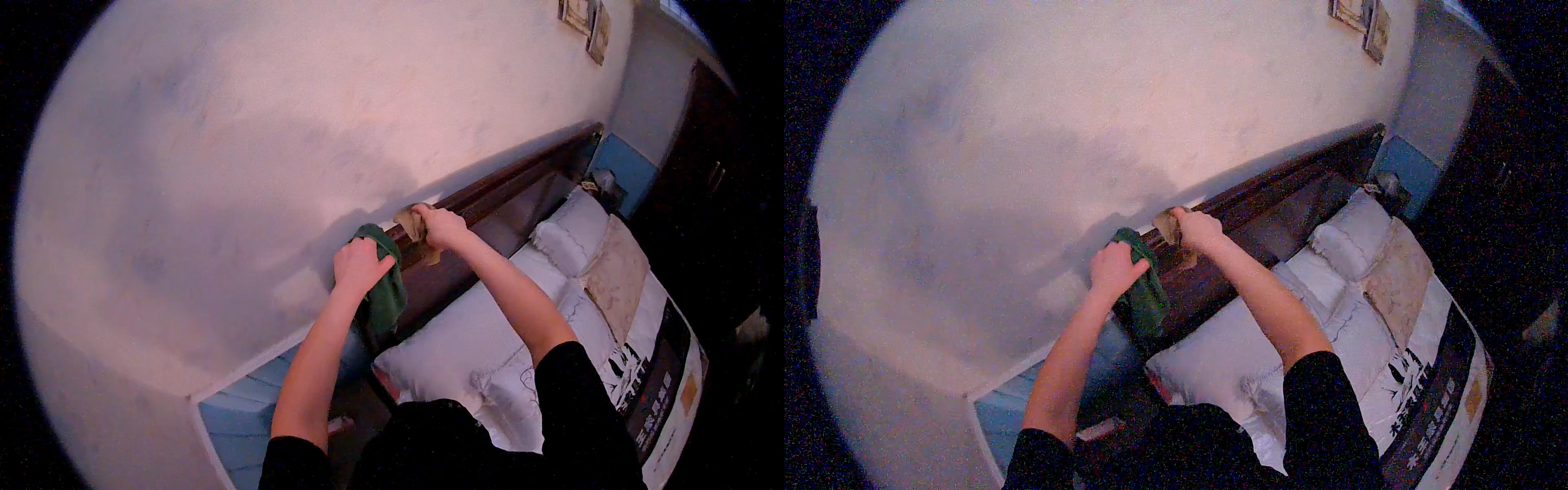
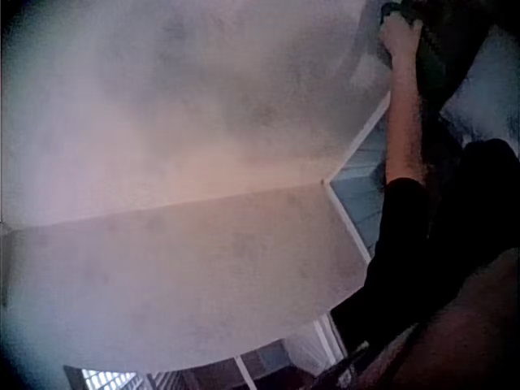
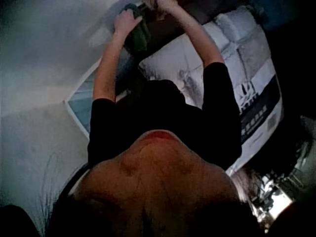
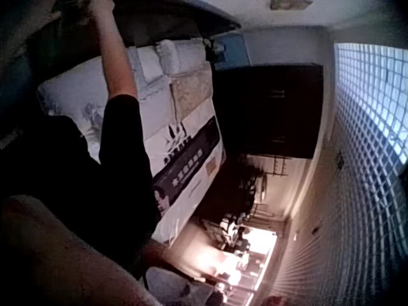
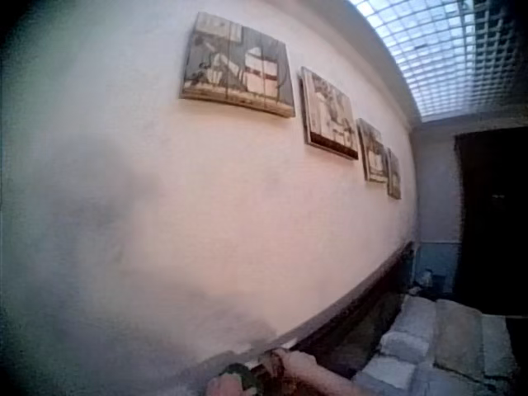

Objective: The person wipes the headboard of a bed, then walks through a furniture showroom to wipe the armrests and back of a sofa, and finally cleans a small round table. The person uses a green cloth to wipe the surfaces.

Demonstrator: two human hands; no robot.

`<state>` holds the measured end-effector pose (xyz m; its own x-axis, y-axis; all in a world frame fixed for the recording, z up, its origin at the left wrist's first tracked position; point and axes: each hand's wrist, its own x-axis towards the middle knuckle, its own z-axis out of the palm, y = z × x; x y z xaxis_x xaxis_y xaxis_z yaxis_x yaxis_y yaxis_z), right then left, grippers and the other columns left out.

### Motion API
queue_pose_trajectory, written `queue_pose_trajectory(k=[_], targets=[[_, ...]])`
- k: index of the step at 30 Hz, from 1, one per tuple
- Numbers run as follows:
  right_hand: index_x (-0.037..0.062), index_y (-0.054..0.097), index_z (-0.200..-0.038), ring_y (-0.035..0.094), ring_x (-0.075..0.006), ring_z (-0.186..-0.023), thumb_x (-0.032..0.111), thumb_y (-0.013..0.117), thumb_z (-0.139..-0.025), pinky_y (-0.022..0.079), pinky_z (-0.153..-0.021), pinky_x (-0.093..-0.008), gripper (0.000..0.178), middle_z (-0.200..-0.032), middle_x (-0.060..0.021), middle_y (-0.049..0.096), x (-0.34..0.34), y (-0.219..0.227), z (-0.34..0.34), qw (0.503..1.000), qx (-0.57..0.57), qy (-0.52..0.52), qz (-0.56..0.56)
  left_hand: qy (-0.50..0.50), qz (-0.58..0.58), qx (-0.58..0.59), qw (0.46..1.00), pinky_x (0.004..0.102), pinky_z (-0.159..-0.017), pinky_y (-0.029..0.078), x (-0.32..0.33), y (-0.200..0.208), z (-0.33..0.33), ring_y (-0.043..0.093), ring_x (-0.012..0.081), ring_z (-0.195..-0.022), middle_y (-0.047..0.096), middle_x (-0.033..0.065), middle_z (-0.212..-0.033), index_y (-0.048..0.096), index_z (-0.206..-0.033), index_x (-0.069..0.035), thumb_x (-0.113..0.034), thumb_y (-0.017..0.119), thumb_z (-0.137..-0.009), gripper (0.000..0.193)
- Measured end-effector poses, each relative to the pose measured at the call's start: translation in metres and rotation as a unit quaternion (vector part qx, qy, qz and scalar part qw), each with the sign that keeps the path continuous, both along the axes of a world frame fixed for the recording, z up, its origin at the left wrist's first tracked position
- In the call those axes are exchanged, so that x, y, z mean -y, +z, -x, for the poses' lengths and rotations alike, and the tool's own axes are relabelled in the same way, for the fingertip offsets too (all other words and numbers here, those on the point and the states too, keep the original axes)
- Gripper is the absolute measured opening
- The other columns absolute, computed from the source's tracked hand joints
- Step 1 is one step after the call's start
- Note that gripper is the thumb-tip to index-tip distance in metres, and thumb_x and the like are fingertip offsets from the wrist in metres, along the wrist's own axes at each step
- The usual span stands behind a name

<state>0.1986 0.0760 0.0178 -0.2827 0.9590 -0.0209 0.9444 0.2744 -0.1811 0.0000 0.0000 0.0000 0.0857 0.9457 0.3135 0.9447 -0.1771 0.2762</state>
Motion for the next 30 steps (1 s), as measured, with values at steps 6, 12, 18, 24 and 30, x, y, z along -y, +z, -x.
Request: queue_pose_trajectory(k=[6,12,18,24,30], targets=[[0.0149,0.038,-0.137,0.07,-0.0323,-0.074,-0.003,0.065,-0.071,0.059,-0.051,-0.0383,0.074,-0.103,-0.0195,0.066,-0.003,0.007,-0.002,0.995,-0.068,0.032,0.063,0.019,-0.055,0.05,0.997,0.0459,-0.072,0.053,0.004,-0.022,0.01,0.065,0.036,-0.079,0.066,0.0182,-0.082,0.068,-0.084,-0.004,-0.042,0.071,-0.069,0.041],[0.0122,0.036,-0.136,0.07,-0.0315,-0.068,-0.001,0.066,-0.075,0.059,-0.047,-0.0392,0.07,-0.097,-0.0216,0.066,-0.014,0.011,-0.007,0.992,-0.063,0.025,0.106,-0.006,-0.14,0.161,0.977,0.0472,-0.07,0.052,-0.003,-0.056,0.018,0.064,0.0378,-0.077,0.066,0.0182,-0.081,0.068,-0.083,-0.005,-0.038,0.073,-0.067,0.036],[0.0055,0.032,-0.134,0.069,-0.0297,-0.059,0.0,0.065,-0.078,0.058,-0.047,-0.0394,0.066,-0.094,-0.0218,0.066,0.006,0.039,0.013,0.989,-0.019,-0.006,0.148,0.002,-0.208,0.284,0.936,0.0468,-0.068,0.05,0.0,-0.078,0.025,0.063,0.0381,-0.073,0.066,0.0171,-0.076,0.068,-0.085,-0.005,-0.03,0.075,-0.066,0.033],[-0.003,0.035,-0.127,0.069,-0.0309,-0.058,0.0,0.065,-0.081,0.058,-0.046,-0.0413,0.055,-0.087,-0.0223,0.068,0.007,0.044,0.018,0.989,-0.003,0.008,0.15,0.021,-0.188,0.38,0.905,0.0406,-0.069,0.05,-0.007,-0.107,0.037,0.063,0.0349,-0.074,0.066,0.0177,-0.078,0.066,-0.089,-0.002,-0.019,0.072,-0.071,0.026],[-0.0045,0.034,-0.126,0.069,-0.0305,-0.059,-0.003,0.059,-0.082,0.057,-0.046,-0.0411,0.05,-0.085,-0.0233,0.067,-0.001,0.042,0.02,0.983,-0.005,-0.009,0.181,-0.005,-0.17,0.548,0.819,0.0333,-0.07,0.048,-0.009,-0.119,0.039,0.06,0.0187,-0.075,0.066,0.0105,-0.081,0.062,-0.093,0.004,-0.01,0.056,-0.085,0.017]])
